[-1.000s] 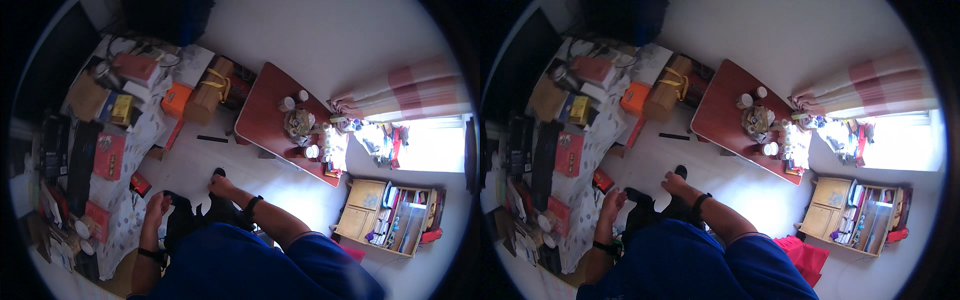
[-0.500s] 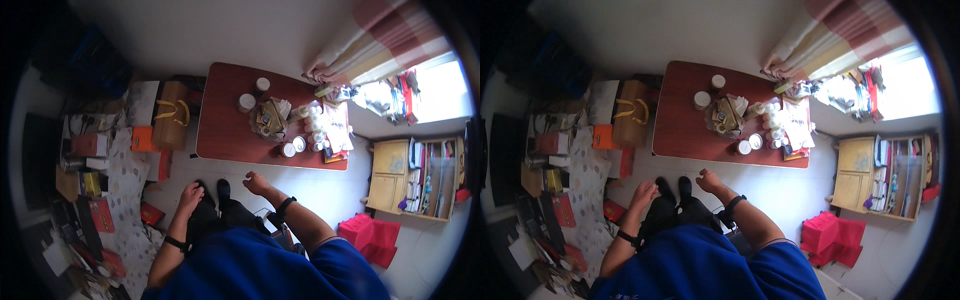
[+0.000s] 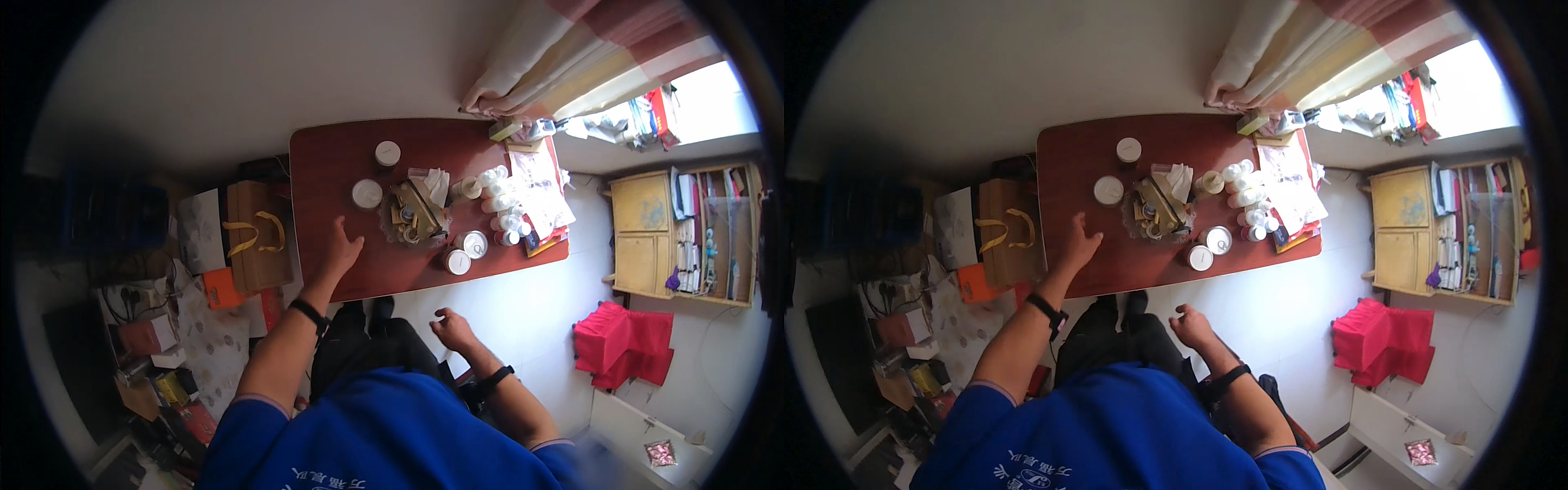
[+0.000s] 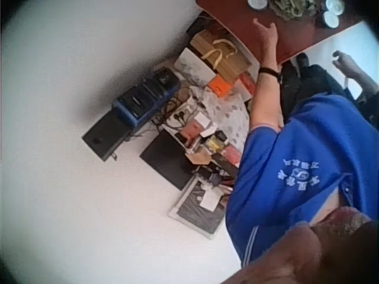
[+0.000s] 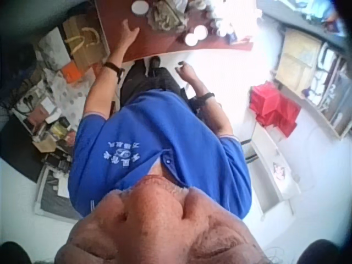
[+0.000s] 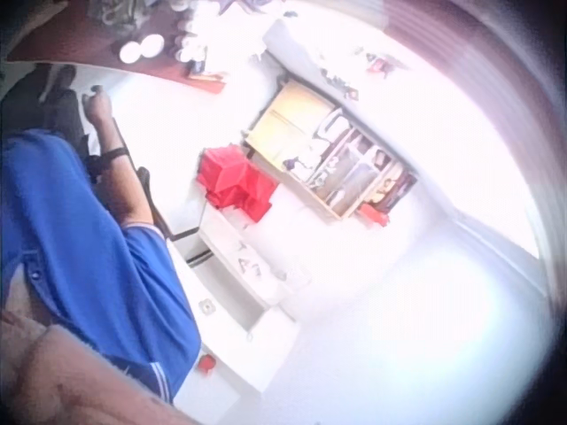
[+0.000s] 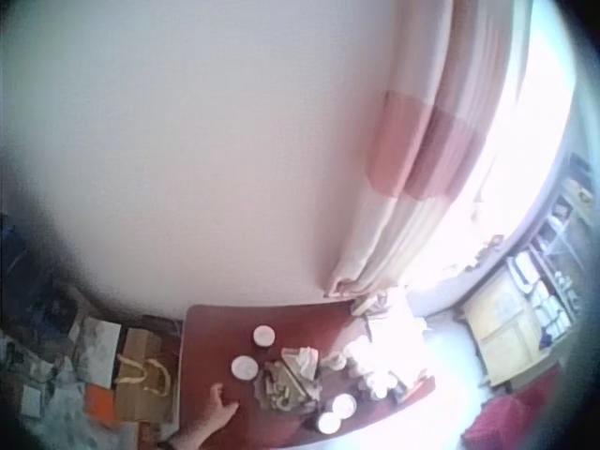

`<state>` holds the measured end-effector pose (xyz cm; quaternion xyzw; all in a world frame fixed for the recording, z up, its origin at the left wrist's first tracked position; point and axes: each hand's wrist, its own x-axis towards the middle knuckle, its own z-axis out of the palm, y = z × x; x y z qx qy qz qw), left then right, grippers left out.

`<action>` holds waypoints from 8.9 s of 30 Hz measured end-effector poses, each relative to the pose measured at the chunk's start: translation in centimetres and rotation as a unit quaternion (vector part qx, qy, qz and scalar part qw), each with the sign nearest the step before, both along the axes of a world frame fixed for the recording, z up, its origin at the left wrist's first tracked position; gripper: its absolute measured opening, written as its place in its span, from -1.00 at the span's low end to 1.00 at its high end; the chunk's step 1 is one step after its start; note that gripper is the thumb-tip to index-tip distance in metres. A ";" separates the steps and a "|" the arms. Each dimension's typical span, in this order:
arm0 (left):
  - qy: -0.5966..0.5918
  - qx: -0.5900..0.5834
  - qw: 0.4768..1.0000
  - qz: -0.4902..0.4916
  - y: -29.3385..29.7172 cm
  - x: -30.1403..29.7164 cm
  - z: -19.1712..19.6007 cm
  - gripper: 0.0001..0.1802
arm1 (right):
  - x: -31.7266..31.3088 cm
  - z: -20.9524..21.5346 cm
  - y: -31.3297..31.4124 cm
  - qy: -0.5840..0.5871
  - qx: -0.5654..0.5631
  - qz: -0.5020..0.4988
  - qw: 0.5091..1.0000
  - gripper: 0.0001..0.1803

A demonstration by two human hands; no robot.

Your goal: The person repeatedly picks up small jars and bottles from a cluttered table and places them on a nearby windowsill. They move items one at a time, occasionally shifting groups of containers to clear space before continuing the transfer.

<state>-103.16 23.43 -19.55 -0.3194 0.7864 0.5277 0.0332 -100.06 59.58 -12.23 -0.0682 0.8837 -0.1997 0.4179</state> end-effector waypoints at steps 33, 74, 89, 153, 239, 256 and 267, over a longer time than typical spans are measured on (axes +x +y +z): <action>-0.078 -0.058 0.920 0.381 3.1 23.4 9.3 0.01 | -9.0 -0.3 -5.9 -0.044 -0.129 0.348 0.927 -0.60; -0.267 -0.406 0.695 0.530 -3.1 77.8 5.3 -0.18 | 5.6 4.2 -20.6 -0.030 -0.076 0.430 0.899 -0.59; -0.118 0.007 0.955 0.272 14.6 45.2 8.0 -0.55 | -27.0 3.5 -26.6 0.310 -0.060 0.204 0.927 -0.22; -0.071 -0.180 0.712 0.675 14.7 74.3 12.5 -0.32 | 38.8 11.5 -41.0 0.090 -0.281 0.742 0.602 -0.28; -0.227 0.043 0.947 0.223 18.0 71.5 15.9 -0.32 | 34.4 9.4 -11.7 0.025 -0.047 0.559 0.828 -0.49; -0.092 0.066 0.993 0.027 27.5 42.7 14.1 -0.38 | 15.0 4.0 20.1 0.044 -0.016 0.309 0.950 -0.46; -0.140 0.155 0.978 0.009 19.7 29.1 4.9 -0.39 | 9.6 3.2 20.9 0.023 0.007 0.231 0.973 -0.49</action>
